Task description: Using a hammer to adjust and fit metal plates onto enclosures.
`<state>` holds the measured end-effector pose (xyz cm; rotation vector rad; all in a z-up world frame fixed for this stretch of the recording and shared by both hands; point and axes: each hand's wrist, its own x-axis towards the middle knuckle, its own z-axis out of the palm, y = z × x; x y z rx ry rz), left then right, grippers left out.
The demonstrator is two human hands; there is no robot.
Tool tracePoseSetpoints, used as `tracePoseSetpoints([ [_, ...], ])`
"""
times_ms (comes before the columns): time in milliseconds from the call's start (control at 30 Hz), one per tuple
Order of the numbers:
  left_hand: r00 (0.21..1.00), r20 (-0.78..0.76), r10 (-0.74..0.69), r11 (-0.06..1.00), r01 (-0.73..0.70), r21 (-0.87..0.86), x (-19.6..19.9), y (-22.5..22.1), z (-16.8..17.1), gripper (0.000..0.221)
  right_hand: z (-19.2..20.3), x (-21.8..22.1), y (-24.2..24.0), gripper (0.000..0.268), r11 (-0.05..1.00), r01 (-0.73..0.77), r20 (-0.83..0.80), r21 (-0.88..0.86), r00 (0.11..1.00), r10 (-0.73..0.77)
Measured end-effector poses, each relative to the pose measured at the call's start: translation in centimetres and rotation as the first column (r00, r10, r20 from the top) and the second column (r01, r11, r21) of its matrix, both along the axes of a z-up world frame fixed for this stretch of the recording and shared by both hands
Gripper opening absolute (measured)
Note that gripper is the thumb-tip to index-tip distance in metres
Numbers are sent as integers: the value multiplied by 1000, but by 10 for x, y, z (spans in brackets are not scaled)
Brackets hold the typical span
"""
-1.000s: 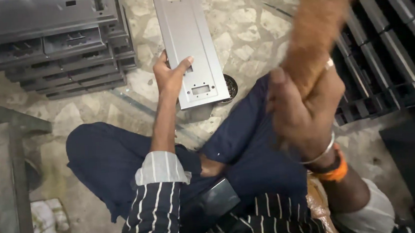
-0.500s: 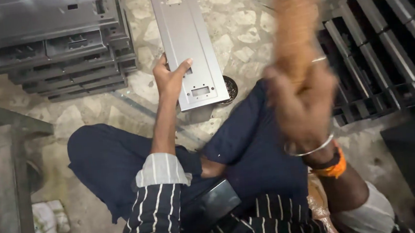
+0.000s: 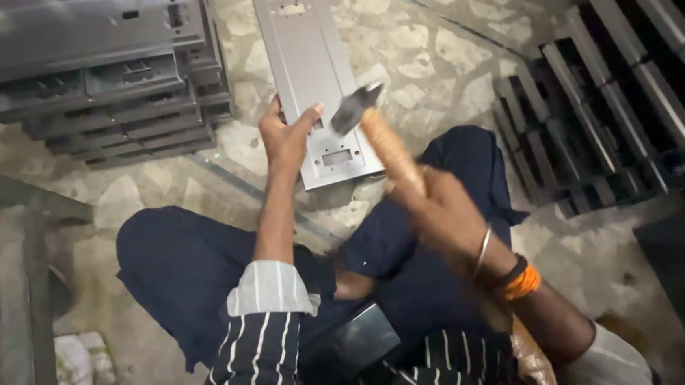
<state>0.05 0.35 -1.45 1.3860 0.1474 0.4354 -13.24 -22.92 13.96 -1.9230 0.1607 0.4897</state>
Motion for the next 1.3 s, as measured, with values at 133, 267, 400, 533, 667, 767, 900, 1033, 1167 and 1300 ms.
tracePoseSetpoints([
  [133, 1000, 4, 5, 1000, -5, 8, -8, -3, 7, 42, -22, 58, -20, 42, 998, 45, 81, -51, 996, -41],
  [267, 998, -69, 3, 1000, -3, 6, -28, -2, 20, 43, -93, 138, -37, 35, 943, -74, 384, -324, 901, 203],
  [400, 1000, -17, 20, 1000, -20, 8, -33, -2, 15, 47, -148, 206, -32, 33, 628, -27, 362, -778, 798, 482],
  [533, 998, -57, 25, 999, -26, -24, -36, -3, 17, 44, -210, 220, -37, 26, 441, -2, 264, -898, 798, 542],
  [667, 1000, 14, 6, 1000, -5, -23, -38, -2, 15, 46, -176, 165, -12, 29, 643, 159, 594, -749, 590, 546],
  [767, 999, 32, -3, 999, 5, -33, -34, -2, 13, 44, -161, 132, 11, 34, 940, -40, 656, -337, 707, 266],
  [900, 997, 76, 32, 999, -34, 28, -37, -1, 12, 46, -131, 101, 29, 40, 980, -117, 427, -161, 887, 176],
  [1033, 1000, 8, 17, 1000, -17, 10, -44, 10, -13, 39, -57, 68, 34, 35, 989, -142, 372, -50, 916, 150],
  [1167, 965, 154, -214, 804, 263, -533, -59, 22, -34, 60, -45, 65, 33, 27, 951, -232, 458, 206, 881, 116],
  [1300, 383, 698, -605, 38, 890, -455, -34, 52, -127, 79, -115, 111, 22, 12, 959, -140, 629, -245, 730, 267],
])
